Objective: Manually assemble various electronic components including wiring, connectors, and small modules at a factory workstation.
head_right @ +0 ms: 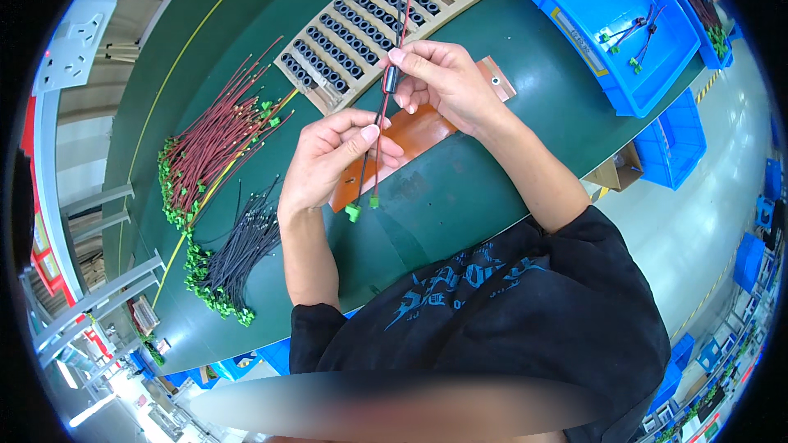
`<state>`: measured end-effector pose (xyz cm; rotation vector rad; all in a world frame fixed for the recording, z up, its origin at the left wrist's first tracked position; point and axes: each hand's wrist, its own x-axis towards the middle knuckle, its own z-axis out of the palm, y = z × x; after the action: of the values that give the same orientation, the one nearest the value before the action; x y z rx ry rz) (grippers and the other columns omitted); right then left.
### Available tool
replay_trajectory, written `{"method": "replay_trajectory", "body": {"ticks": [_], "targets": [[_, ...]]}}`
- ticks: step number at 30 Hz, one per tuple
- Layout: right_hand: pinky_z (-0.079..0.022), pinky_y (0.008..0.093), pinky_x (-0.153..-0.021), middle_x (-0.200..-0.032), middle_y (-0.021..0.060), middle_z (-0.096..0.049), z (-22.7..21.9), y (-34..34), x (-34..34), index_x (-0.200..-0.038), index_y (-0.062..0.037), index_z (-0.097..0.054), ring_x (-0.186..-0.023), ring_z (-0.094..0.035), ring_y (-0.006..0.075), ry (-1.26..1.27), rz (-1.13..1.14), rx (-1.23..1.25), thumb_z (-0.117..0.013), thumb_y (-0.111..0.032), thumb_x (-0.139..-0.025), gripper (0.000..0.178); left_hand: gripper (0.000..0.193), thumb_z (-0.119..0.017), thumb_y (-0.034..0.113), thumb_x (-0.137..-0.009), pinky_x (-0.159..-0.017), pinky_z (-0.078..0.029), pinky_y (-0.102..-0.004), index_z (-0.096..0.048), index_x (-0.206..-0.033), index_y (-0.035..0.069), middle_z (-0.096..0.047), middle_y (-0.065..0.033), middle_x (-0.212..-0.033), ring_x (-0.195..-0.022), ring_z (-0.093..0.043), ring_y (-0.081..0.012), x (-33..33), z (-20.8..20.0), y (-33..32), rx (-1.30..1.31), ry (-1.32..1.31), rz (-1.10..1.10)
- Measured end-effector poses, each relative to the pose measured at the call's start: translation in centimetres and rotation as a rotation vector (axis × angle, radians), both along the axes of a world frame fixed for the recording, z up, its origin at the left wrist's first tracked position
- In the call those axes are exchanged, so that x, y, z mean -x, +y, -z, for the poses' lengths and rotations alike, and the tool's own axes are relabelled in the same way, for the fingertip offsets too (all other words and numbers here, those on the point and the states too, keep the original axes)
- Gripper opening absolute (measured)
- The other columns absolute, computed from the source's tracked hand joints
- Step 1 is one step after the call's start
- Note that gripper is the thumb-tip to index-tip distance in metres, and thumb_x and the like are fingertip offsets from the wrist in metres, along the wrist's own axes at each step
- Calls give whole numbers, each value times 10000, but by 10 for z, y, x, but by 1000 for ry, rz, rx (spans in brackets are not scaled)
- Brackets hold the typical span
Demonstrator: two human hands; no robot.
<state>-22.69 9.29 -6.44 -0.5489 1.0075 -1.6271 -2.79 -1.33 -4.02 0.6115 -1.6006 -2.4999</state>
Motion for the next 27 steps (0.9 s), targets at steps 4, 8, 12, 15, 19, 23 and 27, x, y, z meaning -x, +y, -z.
{"method": "replay_trajectory", "body": {"ticks": [4,8,12,15,19,23,27], "targets": [[-519,224,-553,-809,38,-663,2,1,1,-1066,21,-689,-627,-635,94,-13,-37,-39,-623,-268,-1009,302,226,-594,115,-1014,-731,-561,-288,-625,-1153,-60,-723,-145,-941,-836,-696,-158,2,12,-1,156,-4,55],[-516,213,-540,-812,36,-660,4,3,2,-1053,24,-689,-613,-631,88,17,-24,-38,-619,-270,-1011,305,213,-601,122,-1012,-735,-554,-285,-653,-1133,-45,-712,-124,-919,-837,-675,-149,7,12,1,175,-28,64],[-521,210,-539,-821,41,-662,3,2,-1,-1055,28,-683,-615,-643,90,84,-34,-69,-614,-277,-1014,316,207,-607,123,-1008,-728,-559,-283,-663,-1107,-49,-714,-127,-911,-807,-677,-158,13,6,10,-42,-12,-21],[-523,210,-540,-823,46,-664,3,3,-3,-1068,32,-673,-627,-657,96,110,-49,-66,-608,-275,-1018,318,232,-596,149,-1017,-716,-570,-296,-656,-1114,-54,-719,-142,-910,-795,-695,-184,15,8,11,-46,-50,4],[-527,212,-543,-809,50,-664,2,4,-3,-1089,39,-657,-638,-670,102,171,-83,-75,-594,-259,-1026,311,287,-565,195,-1037,-702,-580,-317,-645,-1127,-65,-725,-170,-935,-794,-717,-224,16,10,11,-71,-88,12],[-525,209,-543,-798,47,-662,1,8,-3,-1078,44,-662,-631,-663,98,182,-102,-67,-581,-244,-1032,303,330,-552,225,-1044,-696,-582,-321,-638,-1144,-77,-724,-191,-962,-792,-723,-239,15,13,11,-123,-57,62],[-522,212,-542,-801,35,-667,4,6,3,-1066,30,-685,-620,-649,86,222,11,-43,-592,-237,-1024,285,323,-554,224,-1043,-720,-574,-299,-662,-1123,-69,-737,-174,-970,-827,-719,-206,13,23,12,-161,38,78]]}}
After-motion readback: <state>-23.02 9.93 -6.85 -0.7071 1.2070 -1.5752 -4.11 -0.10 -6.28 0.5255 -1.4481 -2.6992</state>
